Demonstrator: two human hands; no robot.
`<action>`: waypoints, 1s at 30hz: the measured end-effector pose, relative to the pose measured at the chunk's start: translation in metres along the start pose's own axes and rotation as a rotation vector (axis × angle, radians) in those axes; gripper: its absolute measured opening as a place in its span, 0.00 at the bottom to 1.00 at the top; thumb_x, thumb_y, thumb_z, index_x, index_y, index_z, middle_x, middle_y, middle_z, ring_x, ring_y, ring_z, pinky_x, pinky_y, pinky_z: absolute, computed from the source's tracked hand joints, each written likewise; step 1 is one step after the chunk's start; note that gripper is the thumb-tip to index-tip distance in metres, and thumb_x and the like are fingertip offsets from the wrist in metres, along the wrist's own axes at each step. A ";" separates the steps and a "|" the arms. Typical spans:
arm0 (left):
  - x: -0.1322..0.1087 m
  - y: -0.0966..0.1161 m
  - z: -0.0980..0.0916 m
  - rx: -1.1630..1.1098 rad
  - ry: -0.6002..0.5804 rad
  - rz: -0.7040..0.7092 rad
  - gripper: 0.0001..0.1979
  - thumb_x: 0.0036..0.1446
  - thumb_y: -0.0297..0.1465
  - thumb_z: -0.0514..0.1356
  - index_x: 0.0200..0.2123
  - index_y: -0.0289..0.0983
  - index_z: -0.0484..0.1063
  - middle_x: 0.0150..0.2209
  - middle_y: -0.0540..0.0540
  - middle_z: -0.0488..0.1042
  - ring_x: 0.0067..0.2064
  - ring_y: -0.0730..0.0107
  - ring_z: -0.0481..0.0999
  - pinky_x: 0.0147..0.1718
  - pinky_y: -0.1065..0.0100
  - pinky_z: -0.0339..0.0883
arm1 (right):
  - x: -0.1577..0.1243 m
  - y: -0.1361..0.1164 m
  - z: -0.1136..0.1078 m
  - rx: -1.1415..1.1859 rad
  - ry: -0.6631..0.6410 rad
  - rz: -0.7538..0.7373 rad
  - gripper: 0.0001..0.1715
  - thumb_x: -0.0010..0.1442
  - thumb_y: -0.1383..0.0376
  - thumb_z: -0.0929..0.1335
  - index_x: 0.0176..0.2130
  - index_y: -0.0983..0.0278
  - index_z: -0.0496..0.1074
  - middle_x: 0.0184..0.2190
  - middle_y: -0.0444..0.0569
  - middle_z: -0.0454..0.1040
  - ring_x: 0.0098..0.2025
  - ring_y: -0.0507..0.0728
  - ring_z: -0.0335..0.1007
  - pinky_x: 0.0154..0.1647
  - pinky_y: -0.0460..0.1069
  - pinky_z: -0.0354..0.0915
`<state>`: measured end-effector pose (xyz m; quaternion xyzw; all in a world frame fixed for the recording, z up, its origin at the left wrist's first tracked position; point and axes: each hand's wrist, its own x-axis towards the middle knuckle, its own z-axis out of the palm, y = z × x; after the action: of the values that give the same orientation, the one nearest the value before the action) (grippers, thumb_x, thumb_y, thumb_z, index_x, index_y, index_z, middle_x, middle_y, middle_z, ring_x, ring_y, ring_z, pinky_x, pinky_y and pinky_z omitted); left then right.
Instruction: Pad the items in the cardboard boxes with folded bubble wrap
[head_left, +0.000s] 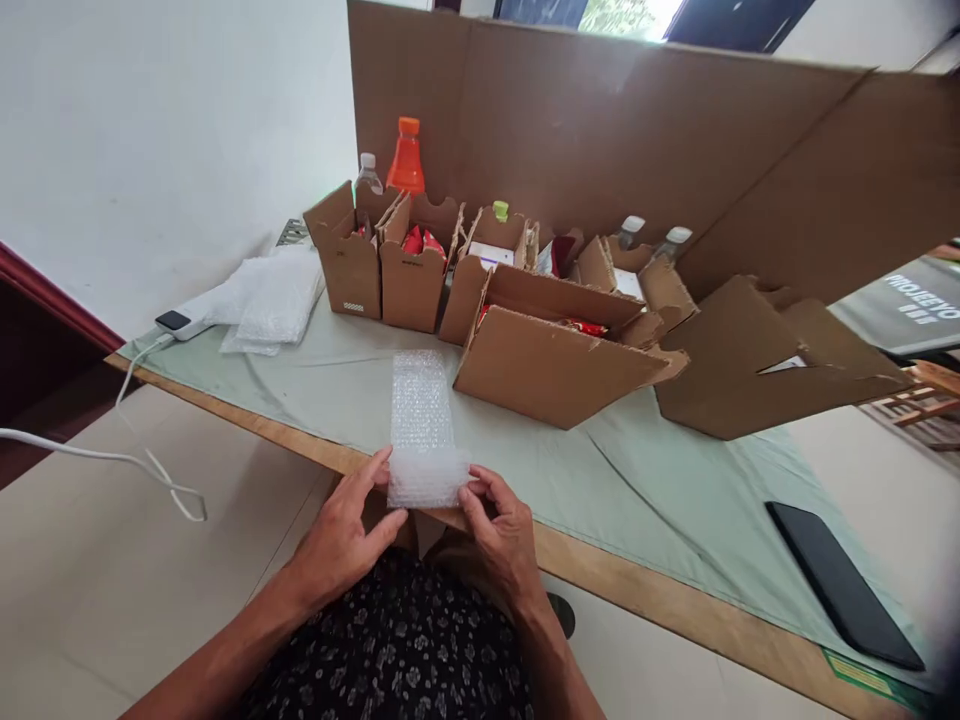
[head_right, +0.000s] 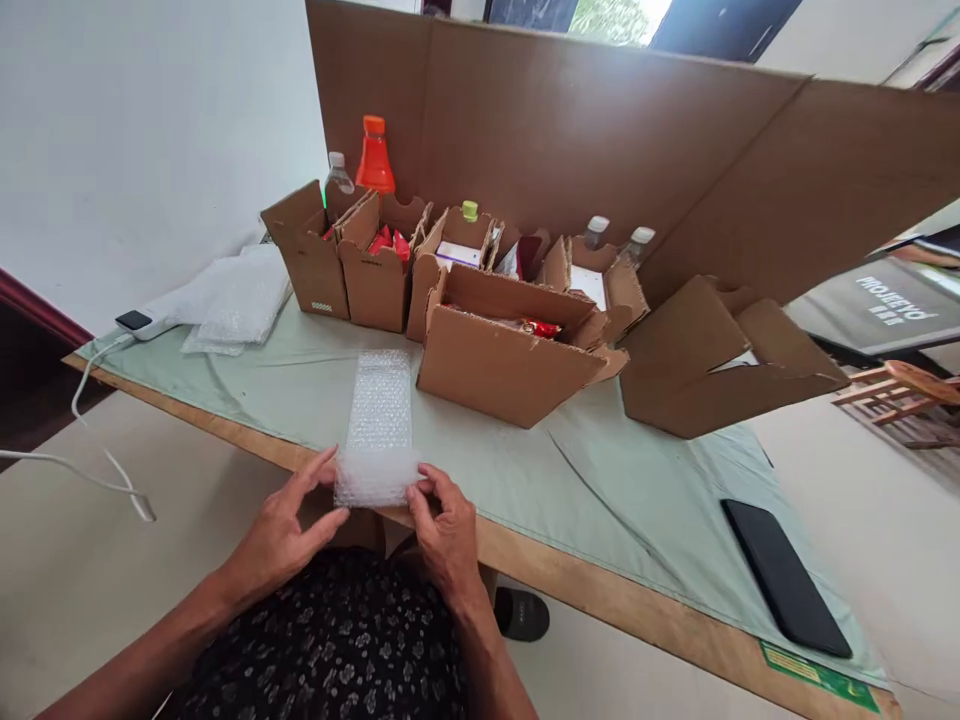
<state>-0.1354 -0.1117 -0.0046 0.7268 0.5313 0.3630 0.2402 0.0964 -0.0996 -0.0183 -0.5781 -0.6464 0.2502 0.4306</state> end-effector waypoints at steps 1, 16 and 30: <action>0.004 -0.003 0.006 0.037 0.037 0.003 0.30 0.66 0.33 0.58 0.69 0.40 0.57 0.45 0.44 0.80 0.47 0.62 0.80 0.50 0.59 0.75 | 0.000 0.000 0.002 0.009 0.002 0.017 0.18 0.66 0.60 0.67 0.53 0.64 0.75 0.33 0.48 0.82 0.32 0.56 0.78 0.37 0.50 0.75; 0.024 -0.012 0.013 0.332 0.088 0.080 0.22 0.63 0.29 0.58 0.61 0.37 0.70 0.37 0.44 0.78 0.42 0.56 0.77 0.49 0.53 0.70 | 0.005 -0.020 -0.006 -0.433 -0.308 -0.470 0.24 0.64 0.72 0.66 0.58 0.60 0.73 0.62 0.57 0.74 0.65 0.68 0.67 0.58 0.67 0.70; 0.037 -0.011 0.006 0.217 0.070 0.135 0.13 0.65 0.26 0.57 0.51 0.34 0.75 0.36 0.44 0.81 0.37 0.59 0.77 0.36 0.59 0.72 | 0.042 -0.017 -0.009 -0.294 -0.140 -0.303 0.17 0.72 0.64 0.63 0.56 0.61 0.75 0.47 0.54 0.81 0.45 0.59 0.79 0.48 0.55 0.75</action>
<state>-0.1311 -0.0728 -0.0065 0.7696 0.5252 0.3439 0.1166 0.0963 -0.0645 0.0111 -0.5120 -0.7838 0.1251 0.3284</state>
